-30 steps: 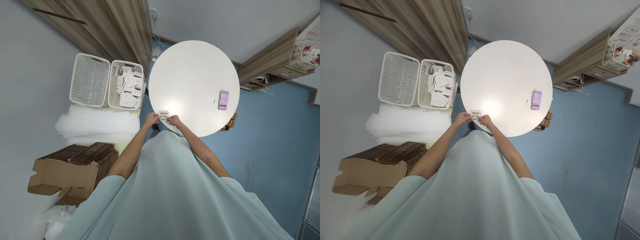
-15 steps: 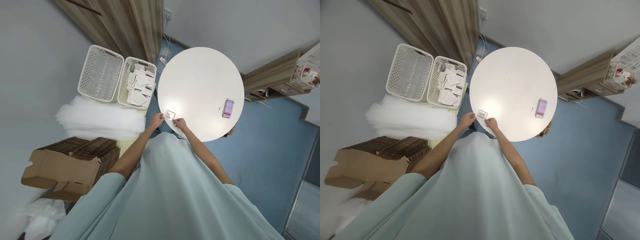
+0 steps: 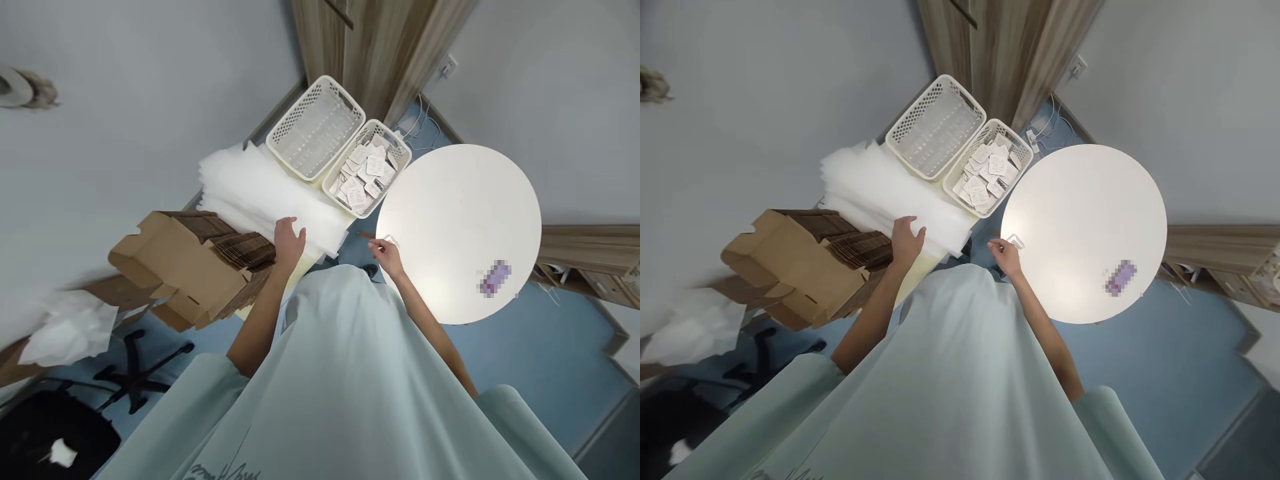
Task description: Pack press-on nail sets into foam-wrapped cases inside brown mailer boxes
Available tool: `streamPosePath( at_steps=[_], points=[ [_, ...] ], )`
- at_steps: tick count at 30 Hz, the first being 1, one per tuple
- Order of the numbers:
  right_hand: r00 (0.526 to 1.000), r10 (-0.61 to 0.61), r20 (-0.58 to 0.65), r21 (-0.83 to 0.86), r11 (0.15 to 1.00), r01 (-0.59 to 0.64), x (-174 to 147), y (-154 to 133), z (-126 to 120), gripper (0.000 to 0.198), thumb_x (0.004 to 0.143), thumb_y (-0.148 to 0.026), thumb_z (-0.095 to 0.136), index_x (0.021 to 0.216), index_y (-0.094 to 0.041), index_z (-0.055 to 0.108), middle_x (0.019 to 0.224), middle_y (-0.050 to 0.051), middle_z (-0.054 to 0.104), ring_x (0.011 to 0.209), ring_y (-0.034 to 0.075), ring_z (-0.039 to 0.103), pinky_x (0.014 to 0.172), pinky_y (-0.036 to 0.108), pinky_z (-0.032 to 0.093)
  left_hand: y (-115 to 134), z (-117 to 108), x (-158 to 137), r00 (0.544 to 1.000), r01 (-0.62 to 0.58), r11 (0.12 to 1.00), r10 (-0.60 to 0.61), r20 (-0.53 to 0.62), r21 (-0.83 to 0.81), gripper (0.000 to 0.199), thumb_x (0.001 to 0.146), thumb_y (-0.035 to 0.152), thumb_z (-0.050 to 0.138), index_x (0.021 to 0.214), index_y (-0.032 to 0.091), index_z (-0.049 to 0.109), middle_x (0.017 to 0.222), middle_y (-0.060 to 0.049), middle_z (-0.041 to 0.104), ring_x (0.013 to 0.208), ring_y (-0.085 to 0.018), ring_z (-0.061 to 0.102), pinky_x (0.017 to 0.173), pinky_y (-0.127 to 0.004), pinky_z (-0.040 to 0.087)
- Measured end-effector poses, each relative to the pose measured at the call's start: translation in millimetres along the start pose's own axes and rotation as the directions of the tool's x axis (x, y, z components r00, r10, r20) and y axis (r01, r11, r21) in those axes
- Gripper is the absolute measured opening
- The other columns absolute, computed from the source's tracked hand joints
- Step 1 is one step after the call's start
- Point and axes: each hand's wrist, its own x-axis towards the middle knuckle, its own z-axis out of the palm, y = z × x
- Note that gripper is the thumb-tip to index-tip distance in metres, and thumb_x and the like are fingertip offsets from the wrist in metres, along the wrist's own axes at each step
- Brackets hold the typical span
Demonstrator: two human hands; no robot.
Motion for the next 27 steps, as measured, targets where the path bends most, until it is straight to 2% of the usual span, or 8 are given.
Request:
streamPosePath(
  at_steps=[2, 5, 9, 14, 19, 24, 27],
  points=[
    [0.998, -0.037, 0.042, -0.031, 0.999, 0.039, 7, -23, 17, 0.031, 0.099, -0.043, 0.067, 0.114, -0.019, 0.08, 0.113, 0.008, 0.082, 0.071, 0.018, 0.072, 0.076, 0.033, 0.059, -12, -9, 14, 1.0, 0.022, 0.998, -0.022, 0.002, 0.054, 0.047, 0.099, 0.028, 0.061, 0.144, 0.015, 0.06, 0.15, -0.021, 0.058, 0.147, -0.035, 0.051, 0.127, -0.05, 0.041],
    [0.993, -0.076, 0.09, -0.081, 0.993, 0.083, 11, -51, 39, 0.03, 0.101, -0.04, 0.066, 0.117, -0.019, 0.08, 0.111, 0.007, 0.082, 0.073, 0.018, 0.072, 0.077, 0.032, 0.057, -20, -12, 30, 0.997, 0.064, 0.992, -0.067, 0.03, 0.111, 0.053, 0.099, 0.026, 0.059, 0.15, 0.014, 0.055, 0.157, -0.022, 0.052, 0.147, -0.038, 0.05, 0.125, -0.052, 0.042],
    [0.988, -0.107, 0.109, -0.137, 0.983, 0.121, 8, -73, 57, 0.028, 0.102, -0.039, 0.066, 0.119, -0.02, 0.08, 0.106, 0.005, 0.082, 0.075, 0.017, 0.071, 0.079, 0.03, 0.056, -21, -8, 38, 0.992, 0.068, 0.983, -0.085, 0.094, 0.173, 0.052, 0.098, 0.024, 0.059, 0.149, 0.012, 0.056, 0.148, -0.025, 0.059, 0.143, -0.042, 0.05, 0.122, -0.053, 0.042],
    [0.987, -0.12, 0.105, -0.161, 0.978, 0.136, -1, -80, 65, 0.026, 0.102, -0.037, 0.067, 0.117, -0.021, 0.08, 0.109, 0.005, 0.082, 0.082, 0.018, 0.072, 0.082, 0.03, 0.054, -26, -5, 36, 0.98, 0.056, 0.971, -0.098, 0.174, 0.231, 0.046, 0.099, 0.02, 0.055, 0.144, 0.012, 0.06, 0.139, -0.025, 0.064, 0.138, -0.042, 0.053, 0.117, -0.052, 0.045],
    [0.988, -0.115, 0.1, -0.186, 0.974, 0.132, -5, -82, 66, 0.023, 0.102, -0.035, 0.067, 0.116, -0.021, 0.081, 0.107, 0.005, 0.082, 0.082, 0.018, 0.072, 0.082, 0.03, 0.054, -34, 0, 32, 0.98, 0.054, 0.972, -0.096, 0.175, 0.23, 0.044, 0.101, 0.017, 0.046, 0.14, 0.014, 0.064, 0.125, -0.023, 0.07, 0.129, -0.04, 0.059, 0.112, -0.052, 0.048],
    [0.987, -0.118, 0.105, -0.219, 0.966, 0.138, -4, -89, 69, 0.022, 0.102, -0.035, 0.068, 0.114, -0.022, 0.081, 0.107, 0.005, 0.082, 0.084, 0.02, 0.073, 0.084, 0.031, 0.054, -36, 0, 33, 0.987, -0.005, 0.973, -0.032, 0.159, 0.23, 0.038, 0.099, 0.025, 0.056, 0.134, 0.013, 0.068, 0.138, -0.024, 0.063, 0.137, -0.041, 0.052, 0.118, -0.053, 0.044],
    [0.983, -0.132, 0.125, -0.218, 0.963, 0.157, -3, -93, 72, 0.022, 0.102, -0.036, 0.068, 0.114, -0.023, 0.081, 0.106, 0.005, 0.082, 0.084, 0.02, 0.073, 0.084, 0.031, 0.054, -37, -1, 35, 0.983, -0.014, 0.981, -0.021, 0.18, 0.194, 0.036, 0.099, 0.023, 0.053, 0.129, 0.013, 0.071, 0.138, -0.025, 0.06, 0.139, -0.042, 0.05, 0.12, -0.055, 0.041]
  ],
)
